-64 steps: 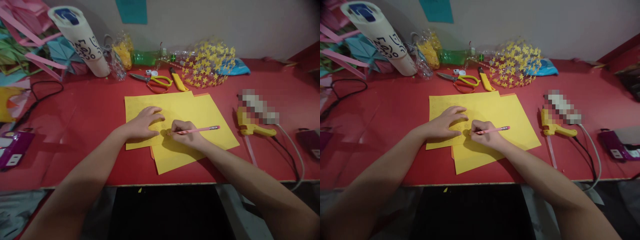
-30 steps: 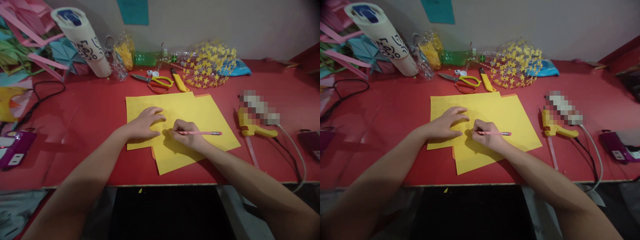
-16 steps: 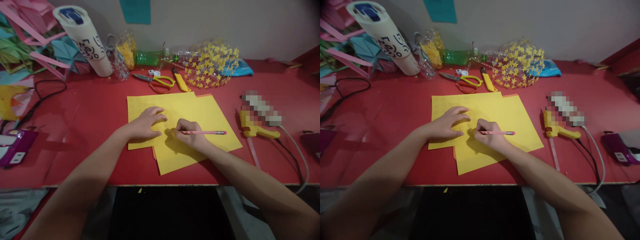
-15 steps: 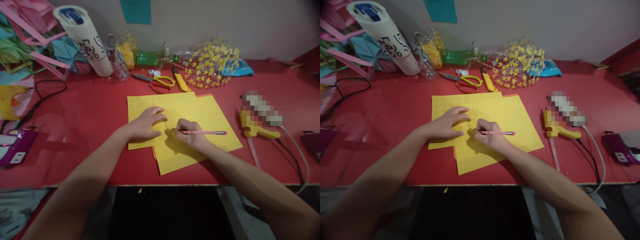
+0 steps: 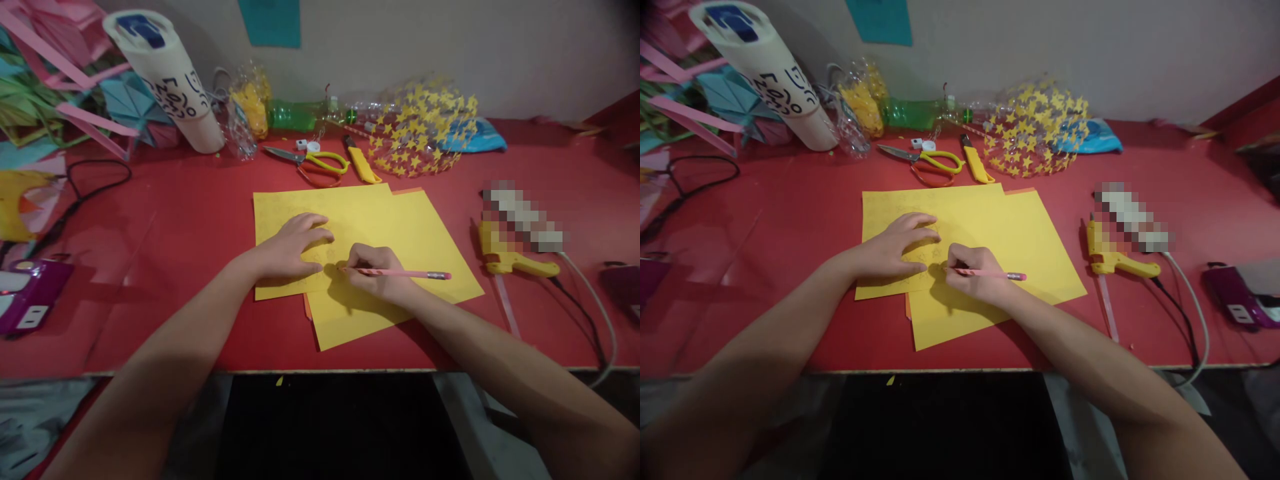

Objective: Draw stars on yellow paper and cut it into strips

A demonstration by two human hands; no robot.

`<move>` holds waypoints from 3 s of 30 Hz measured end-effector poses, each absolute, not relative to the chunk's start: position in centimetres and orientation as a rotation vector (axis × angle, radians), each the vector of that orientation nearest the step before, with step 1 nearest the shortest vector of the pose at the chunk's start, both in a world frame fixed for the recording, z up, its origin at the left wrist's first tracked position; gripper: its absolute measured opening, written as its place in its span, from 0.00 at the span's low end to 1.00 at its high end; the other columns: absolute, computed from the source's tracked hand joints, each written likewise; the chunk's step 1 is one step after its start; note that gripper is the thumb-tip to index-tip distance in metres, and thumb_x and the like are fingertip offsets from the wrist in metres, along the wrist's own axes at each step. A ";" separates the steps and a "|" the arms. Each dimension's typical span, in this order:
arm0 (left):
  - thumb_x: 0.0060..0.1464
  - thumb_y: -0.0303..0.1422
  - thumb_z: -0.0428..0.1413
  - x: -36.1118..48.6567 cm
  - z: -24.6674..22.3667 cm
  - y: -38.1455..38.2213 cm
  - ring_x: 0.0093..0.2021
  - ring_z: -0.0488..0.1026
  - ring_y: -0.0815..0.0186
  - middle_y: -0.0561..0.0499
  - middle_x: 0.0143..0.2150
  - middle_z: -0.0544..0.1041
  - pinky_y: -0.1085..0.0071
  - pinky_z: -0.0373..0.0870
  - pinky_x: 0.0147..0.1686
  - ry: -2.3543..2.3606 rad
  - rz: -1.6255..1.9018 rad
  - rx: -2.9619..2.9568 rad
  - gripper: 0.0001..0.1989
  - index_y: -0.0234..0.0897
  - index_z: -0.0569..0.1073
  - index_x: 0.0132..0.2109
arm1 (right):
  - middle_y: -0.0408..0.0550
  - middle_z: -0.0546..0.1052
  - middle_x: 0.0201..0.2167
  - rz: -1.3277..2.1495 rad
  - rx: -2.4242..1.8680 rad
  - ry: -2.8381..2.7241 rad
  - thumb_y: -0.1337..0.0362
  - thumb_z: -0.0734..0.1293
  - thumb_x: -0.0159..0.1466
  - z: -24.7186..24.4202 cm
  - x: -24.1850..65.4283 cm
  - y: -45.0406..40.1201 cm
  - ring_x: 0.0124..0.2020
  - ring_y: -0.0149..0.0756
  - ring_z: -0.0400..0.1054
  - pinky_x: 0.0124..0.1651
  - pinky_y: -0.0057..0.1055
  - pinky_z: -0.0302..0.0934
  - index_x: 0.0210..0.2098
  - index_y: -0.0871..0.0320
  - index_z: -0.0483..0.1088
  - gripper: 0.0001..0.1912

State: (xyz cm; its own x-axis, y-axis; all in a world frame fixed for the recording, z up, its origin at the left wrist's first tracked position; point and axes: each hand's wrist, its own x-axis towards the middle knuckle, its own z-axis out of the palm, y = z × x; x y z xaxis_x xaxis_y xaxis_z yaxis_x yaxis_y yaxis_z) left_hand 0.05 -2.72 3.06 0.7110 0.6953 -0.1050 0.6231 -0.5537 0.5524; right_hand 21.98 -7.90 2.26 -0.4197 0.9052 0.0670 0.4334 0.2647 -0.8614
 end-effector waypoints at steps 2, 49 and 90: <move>0.51 0.38 0.57 0.0 3.1 -2.7 0.70 0.48 0.50 0.42 0.68 0.56 0.50 0.49 0.66 0.998 0.171 2.350 0.24 0.41 0.68 0.56 | 0.36 0.62 0.17 1.061 -1.180 -2.000 0.68 0.62 0.53 2.2 22.0 -7.9 0.18 0.25 0.53 0.22 0.25 0.46 0.23 0.55 0.59 0.06; 0.51 0.39 0.57 0.1 3.3 -2.8 0.69 0.49 0.49 0.40 0.68 0.56 0.50 0.49 0.66 0.998 0.174 2.340 0.24 0.40 0.69 0.55 | 0.37 0.65 0.18 1.209 -1.125 -1.979 0.66 0.64 0.55 2.4 21.9 -7.6 0.20 0.26 0.56 0.24 0.26 0.49 0.23 0.55 0.60 0.07; 0.61 0.34 0.49 -0.9 0.6 -1.0 0.62 0.64 0.56 0.44 0.60 0.71 0.52 0.54 0.64 1.054 0.498 2.412 0.15 0.38 0.73 0.51 | 0.52 0.79 0.35 0.633 -1.296 -2.030 0.58 0.59 0.68 1.3 24.1 -5.1 0.37 0.41 0.74 0.40 0.34 0.64 0.44 0.55 0.74 0.14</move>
State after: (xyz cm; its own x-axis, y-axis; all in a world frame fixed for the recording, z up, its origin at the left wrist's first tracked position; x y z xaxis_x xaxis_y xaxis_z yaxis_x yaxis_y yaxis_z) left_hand -0.92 -0.96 0.65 0.6411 0.7542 0.1418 0.5884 -0.6018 0.5401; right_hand 24.08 -5.07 1.31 -0.3092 0.9158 0.2563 0.6079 0.3976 -0.6873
